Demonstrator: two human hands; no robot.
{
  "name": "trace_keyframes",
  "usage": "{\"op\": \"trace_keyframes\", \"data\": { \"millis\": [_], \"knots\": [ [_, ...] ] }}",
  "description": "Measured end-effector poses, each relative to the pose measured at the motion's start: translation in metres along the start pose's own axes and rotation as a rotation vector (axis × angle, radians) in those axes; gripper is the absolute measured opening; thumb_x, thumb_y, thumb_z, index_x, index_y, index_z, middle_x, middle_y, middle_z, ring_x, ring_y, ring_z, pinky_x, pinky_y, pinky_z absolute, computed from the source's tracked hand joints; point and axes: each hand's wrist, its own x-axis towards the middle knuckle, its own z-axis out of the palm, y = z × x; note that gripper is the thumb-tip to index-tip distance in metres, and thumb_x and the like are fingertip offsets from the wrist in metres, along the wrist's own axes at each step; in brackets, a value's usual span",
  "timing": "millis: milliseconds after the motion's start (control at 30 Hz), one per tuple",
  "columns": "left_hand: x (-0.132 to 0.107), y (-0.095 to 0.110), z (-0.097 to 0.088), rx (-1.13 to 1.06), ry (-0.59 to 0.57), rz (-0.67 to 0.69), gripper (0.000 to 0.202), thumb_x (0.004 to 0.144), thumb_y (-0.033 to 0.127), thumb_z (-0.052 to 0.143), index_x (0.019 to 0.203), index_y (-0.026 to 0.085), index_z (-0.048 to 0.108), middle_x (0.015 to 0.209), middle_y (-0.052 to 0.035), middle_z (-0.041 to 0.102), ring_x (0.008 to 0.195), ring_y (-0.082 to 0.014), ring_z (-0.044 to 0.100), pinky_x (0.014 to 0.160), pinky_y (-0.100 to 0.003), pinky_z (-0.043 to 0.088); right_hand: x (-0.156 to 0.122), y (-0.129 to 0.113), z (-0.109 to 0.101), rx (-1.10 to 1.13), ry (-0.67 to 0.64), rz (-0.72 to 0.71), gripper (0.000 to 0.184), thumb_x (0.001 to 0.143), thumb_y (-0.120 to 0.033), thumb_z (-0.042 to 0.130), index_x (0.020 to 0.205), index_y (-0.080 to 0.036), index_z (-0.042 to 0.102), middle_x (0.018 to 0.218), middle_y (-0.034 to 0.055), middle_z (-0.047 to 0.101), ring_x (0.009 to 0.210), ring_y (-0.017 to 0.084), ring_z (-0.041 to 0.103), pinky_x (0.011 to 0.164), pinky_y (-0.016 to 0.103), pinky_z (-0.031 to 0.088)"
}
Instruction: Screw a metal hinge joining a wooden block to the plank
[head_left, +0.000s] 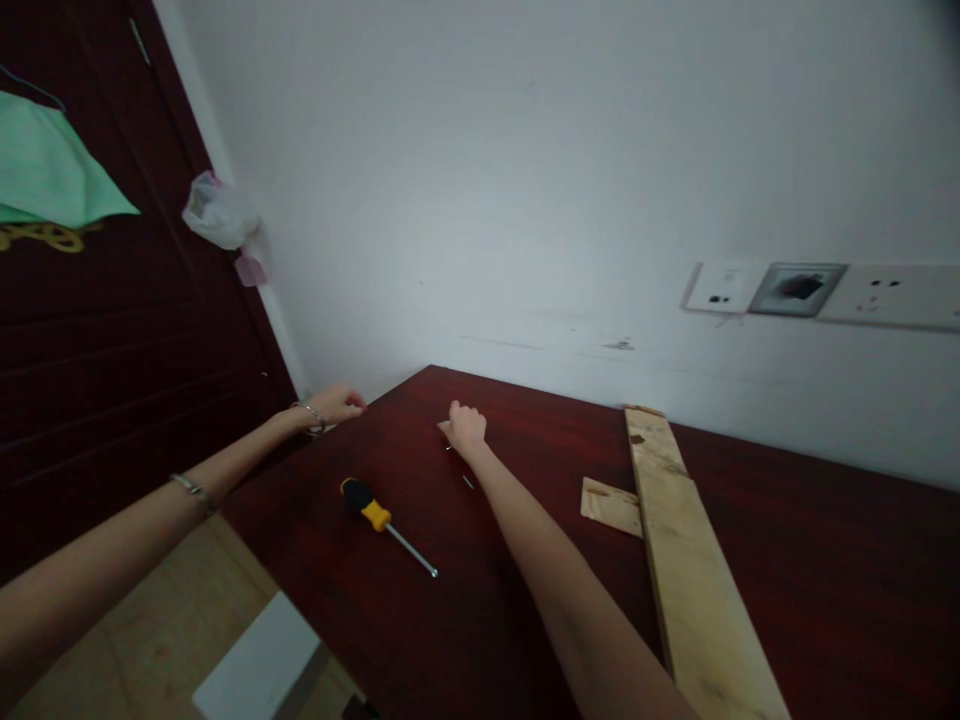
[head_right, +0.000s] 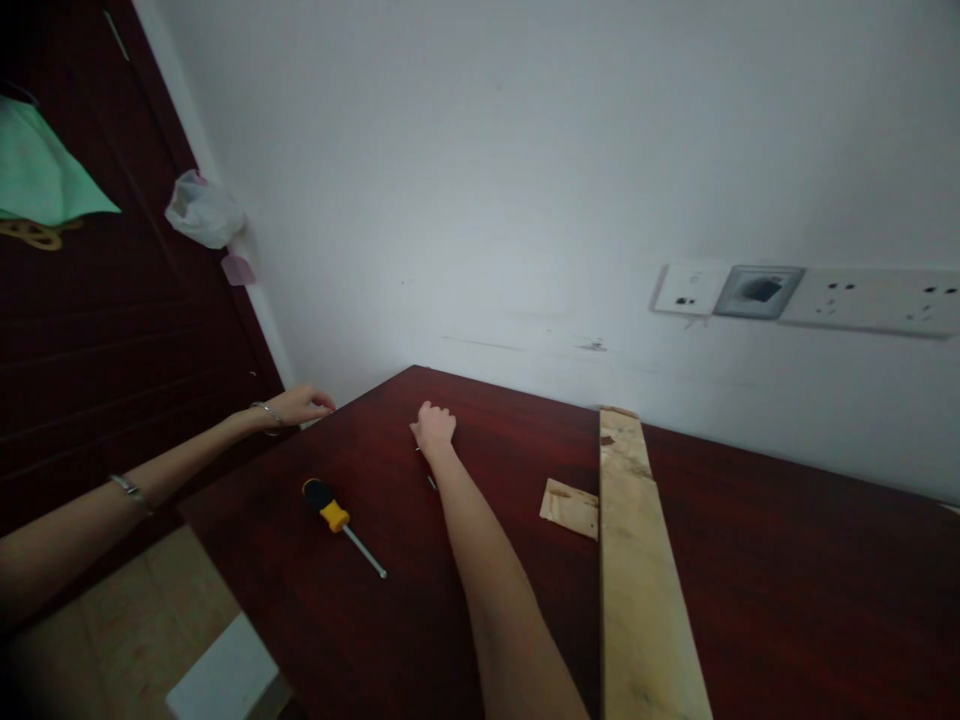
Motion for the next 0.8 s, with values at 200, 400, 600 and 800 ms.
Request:
{"op": "trace_keyframes", "data": {
  "millis": [200, 400, 600, 800],
  "knots": [
    [-0.003, -0.004, 0.004, -0.041, -0.006, -0.003, 0.042, 0.069, 0.038, 0.047, 0.092, 0.015, 0.073, 0.090, -0.0064, 0.072, 0.089, -0.0222, 0.064, 0.079, -0.025, 0.044, 0.007, -0.004, 0.012, -0.040, 0.020, 0.023, 0.056, 0.086, -0.039, 0.062, 0.132, -0.011, 0.046, 0.119, 0.0182, 0.062, 0.113, 0.029, 0.058, 0.091, 0.044, 0.047],
    [0.000, -0.009, 0.011, -0.054, -0.010, -0.017, 0.040, 0.069, 0.037, 0.047, 0.092, 0.016, 0.073, 0.092, -0.0054, 0.073, 0.089, -0.0212, 0.063, 0.081, -0.026, 0.045, 0.008, -0.002, 0.013, -0.070, 0.026, 0.026, 0.037, 0.091, -0.037, 0.056, 0.122, -0.017, 0.054, 0.123, 0.0090, 0.058, 0.106, 0.022, 0.059, 0.089, 0.045, 0.051],
    [0.004, -0.010, 0.019, -0.059, -0.012, -0.002, 0.039, 0.070, 0.036, 0.048, 0.093, 0.017, 0.073, 0.095, -0.0053, 0.073, 0.091, -0.0210, 0.064, 0.083, -0.025, 0.046, 0.006, -0.005, 0.015, -0.056, 0.038, 0.052, 0.038, 0.091, -0.037, 0.056, 0.123, -0.017, 0.054, 0.123, 0.0086, 0.058, 0.107, 0.022, 0.059, 0.090, 0.045, 0.050],
    [0.006, -0.005, 0.021, -0.086, -0.034, 0.014, 0.042, 0.071, 0.036, 0.047, 0.098, 0.015, 0.071, 0.100, -0.0066, 0.073, 0.095, -0.0217, 0.065, 0.085, -0.026, 0.046, 0.006, -0.004, 0.015, 0.007, 0.036, 0.100, 0.042, 0.088, -0.029, 0.058, 0.125, -0.011, 0.047, 0.119, 0.0210, 0.062, 0.115, 0.030, 0.055, 0.090, 0.044, 0.046]
  ]
}}
